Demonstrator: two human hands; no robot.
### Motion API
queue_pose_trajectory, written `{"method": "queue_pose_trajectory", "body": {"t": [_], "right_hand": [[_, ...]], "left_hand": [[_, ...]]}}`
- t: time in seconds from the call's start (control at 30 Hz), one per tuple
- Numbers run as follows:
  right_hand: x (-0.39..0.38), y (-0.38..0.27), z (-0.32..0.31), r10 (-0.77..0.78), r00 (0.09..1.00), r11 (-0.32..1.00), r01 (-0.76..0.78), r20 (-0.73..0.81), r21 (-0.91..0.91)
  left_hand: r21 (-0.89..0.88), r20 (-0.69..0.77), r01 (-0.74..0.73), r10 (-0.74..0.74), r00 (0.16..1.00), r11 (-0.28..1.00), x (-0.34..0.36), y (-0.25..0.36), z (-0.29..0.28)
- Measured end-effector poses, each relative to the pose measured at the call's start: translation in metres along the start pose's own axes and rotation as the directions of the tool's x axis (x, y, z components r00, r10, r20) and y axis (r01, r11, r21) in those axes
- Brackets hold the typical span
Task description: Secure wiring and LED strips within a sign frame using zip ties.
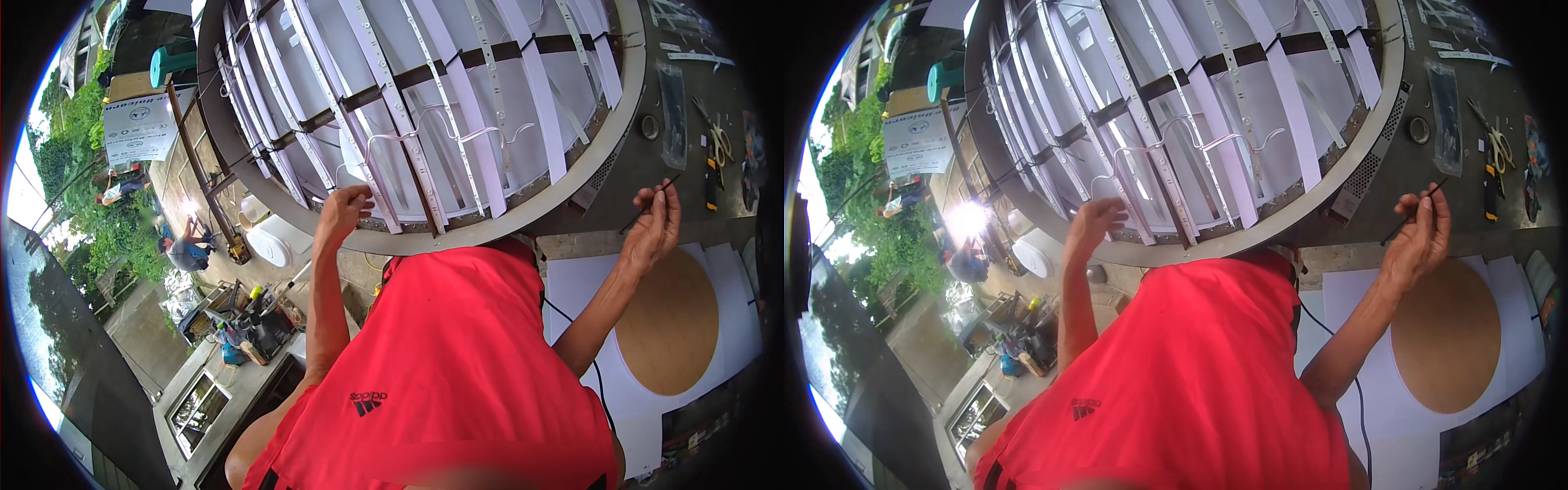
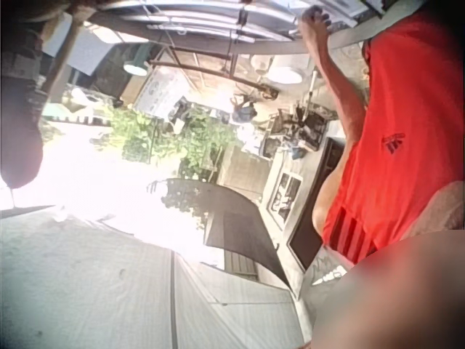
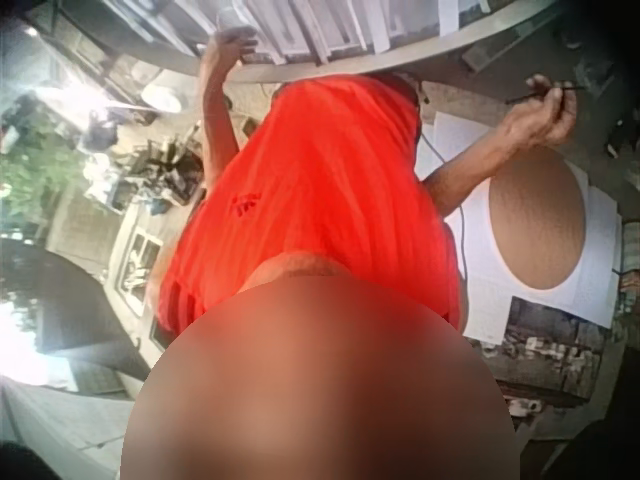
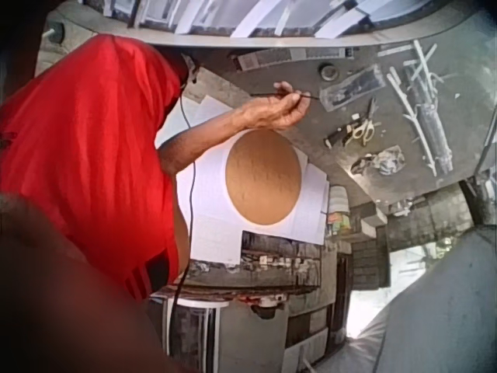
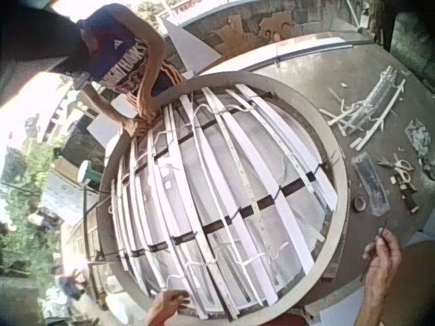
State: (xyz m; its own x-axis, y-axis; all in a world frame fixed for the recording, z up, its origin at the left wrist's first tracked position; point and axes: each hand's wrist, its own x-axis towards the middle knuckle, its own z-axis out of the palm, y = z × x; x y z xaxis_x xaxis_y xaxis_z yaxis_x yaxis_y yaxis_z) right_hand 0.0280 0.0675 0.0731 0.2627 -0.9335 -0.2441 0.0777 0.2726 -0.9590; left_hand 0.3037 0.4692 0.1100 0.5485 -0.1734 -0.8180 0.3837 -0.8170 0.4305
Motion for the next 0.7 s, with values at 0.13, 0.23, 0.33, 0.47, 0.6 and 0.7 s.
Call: {"method": "queue_pose_trajectory", "body": {"t": [0.13,0.23,0.33,0.47,0.6,0.7], "right_hand": [[0.034,0.057,-0.047,-0.025,0.961,0.875,-0.112,-0.274,-0.472],[0.048,0.094,-0.068,-0.214,0.954,0.637,-0.026,-0.209,-0.770],[0.052,0.108,-0.066,-0.219,0.958,0.585,-0.024,-0.186,-0.811],[0.053,0.101,-0.053,-0.217,0.970,0.553,0.032,-0.107,-0.832],[0.058,0.086,-0.053,-0.244,0.968,0.421,0.059,-0.050,-0.905],[0.074,0.073,-0.058,-0.342,0.938,0.477,0.124,-0.054,-0.870]], "left_hand": [[0.107,0.306,0.008,-0.041,0.951,0.994,-0.033,0.030,-0.050],[-0.089,-0.062,-0.228,0.223,0.973,0.970,-0.018,0.047,-0.069],[0.034,-0.377,-0.397,0.380,0.845,0.917,0.027,0.053,-0.078],[0.093,-0.378,-0.459,0.458,0.805,0.884,0.075,0.051,-0.087],[0.288,-0.369,-0.405,0.491,0.789,0.868,0.099,0.052,-0.090],[0.483,-0.409,-0.316,0.530,0.743,0.817,0.107,0.055,-0.090]]}}
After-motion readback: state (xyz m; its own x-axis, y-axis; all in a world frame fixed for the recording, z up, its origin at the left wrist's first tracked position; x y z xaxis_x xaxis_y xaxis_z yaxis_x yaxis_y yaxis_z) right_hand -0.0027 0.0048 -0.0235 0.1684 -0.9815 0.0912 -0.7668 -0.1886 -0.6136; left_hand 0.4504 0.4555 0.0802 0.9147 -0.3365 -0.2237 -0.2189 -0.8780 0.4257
